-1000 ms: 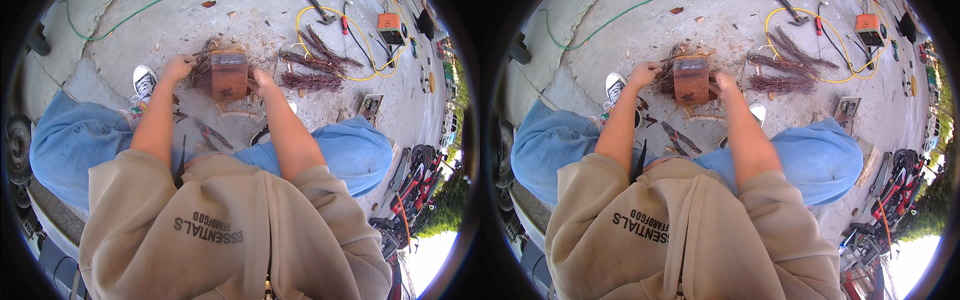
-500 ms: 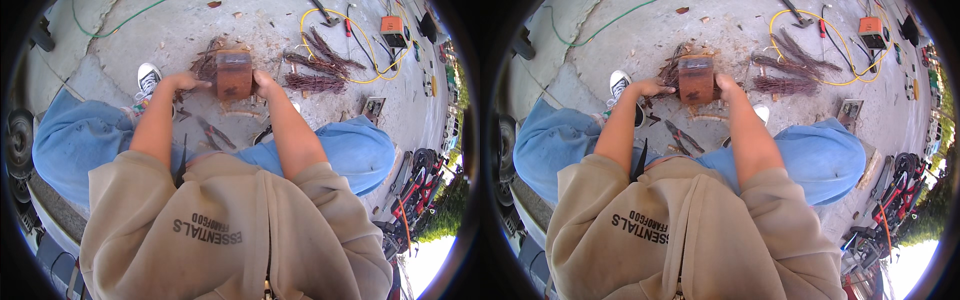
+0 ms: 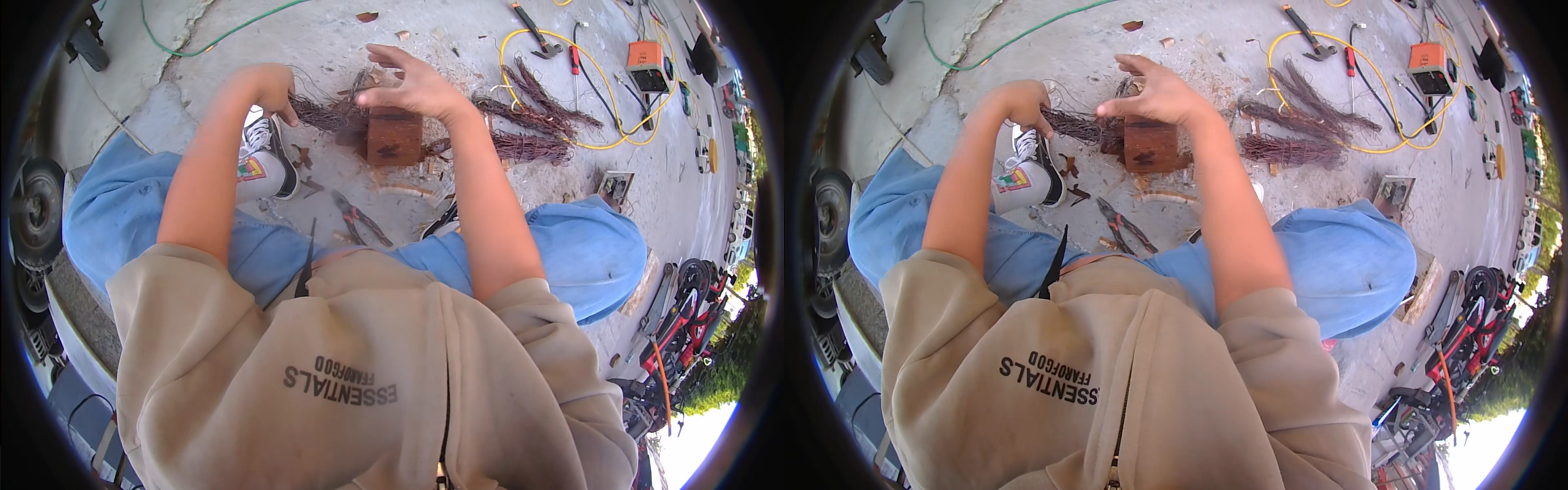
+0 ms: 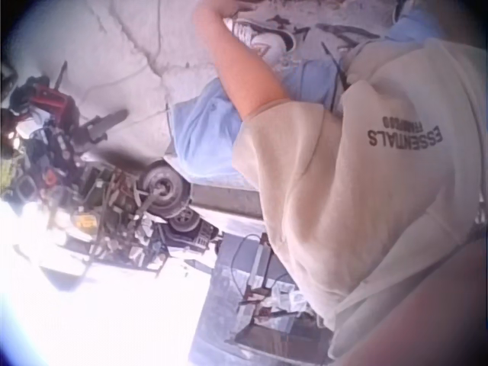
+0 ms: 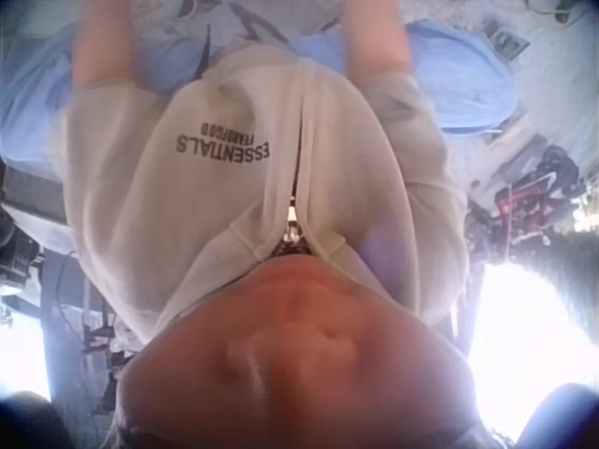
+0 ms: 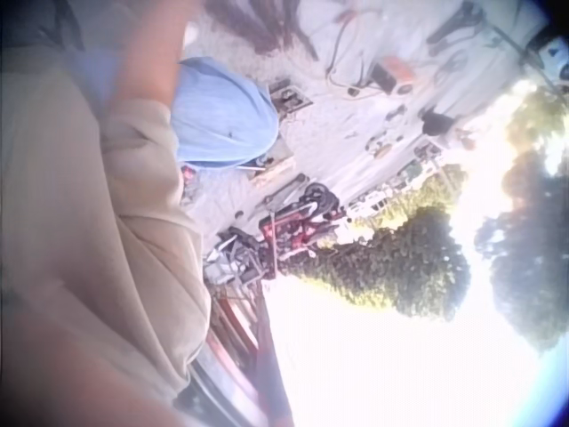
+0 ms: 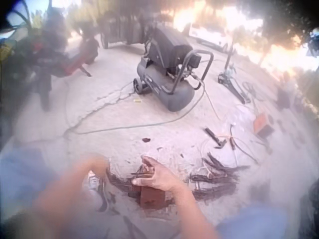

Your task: The person sits on a concrete floor and repeatedly strips insulation from copper wires by hand, pulling the insulation off and placing the stripped wires on the ground. The person handles multiple wire bundles one at a time.

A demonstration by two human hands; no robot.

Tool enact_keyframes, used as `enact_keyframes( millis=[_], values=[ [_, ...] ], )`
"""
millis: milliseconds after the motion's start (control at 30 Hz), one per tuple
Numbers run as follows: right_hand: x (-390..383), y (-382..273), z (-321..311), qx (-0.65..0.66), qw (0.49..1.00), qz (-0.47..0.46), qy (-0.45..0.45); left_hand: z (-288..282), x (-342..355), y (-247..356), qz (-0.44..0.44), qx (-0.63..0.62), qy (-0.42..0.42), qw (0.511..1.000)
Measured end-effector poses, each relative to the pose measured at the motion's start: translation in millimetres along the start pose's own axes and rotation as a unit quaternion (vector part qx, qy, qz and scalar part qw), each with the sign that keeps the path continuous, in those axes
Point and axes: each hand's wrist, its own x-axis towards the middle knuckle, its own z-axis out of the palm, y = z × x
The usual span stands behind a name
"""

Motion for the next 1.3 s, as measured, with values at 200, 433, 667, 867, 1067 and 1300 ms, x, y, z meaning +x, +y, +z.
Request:
enact_keyframes(
  millis=[200,433,667,867,1067,1300],
  values=[
    [3,-8,57,-0.092,0.987,-0.101,0.08,-59,-64,52,0.067,0.112,0.202,0.971],
    [0,-6,16,0.195,0.947,-0.045,0.253,-86,-91,89,0.178,-0.14,0.433,0.873],
    [-21,28,-43,0.578,0.767,-0.061,0.272,4,23,55,0.101,-0.551,0.275,0.781],
    [-27,29,-44,0.529,0.783,-0.038,0.324,47,68,120,0.295,-0.326,0.375,0.816],
    [-34,53,-63,0.598,0.708,-0.012,0.374,44,77,55,0.067,-0.44,0.374,0.814],
    [-35,53,-59,0.535,0.68,0.058,0.498,91,87,-14,-0.094,-0.167,0.344,0.919]
  ],
)
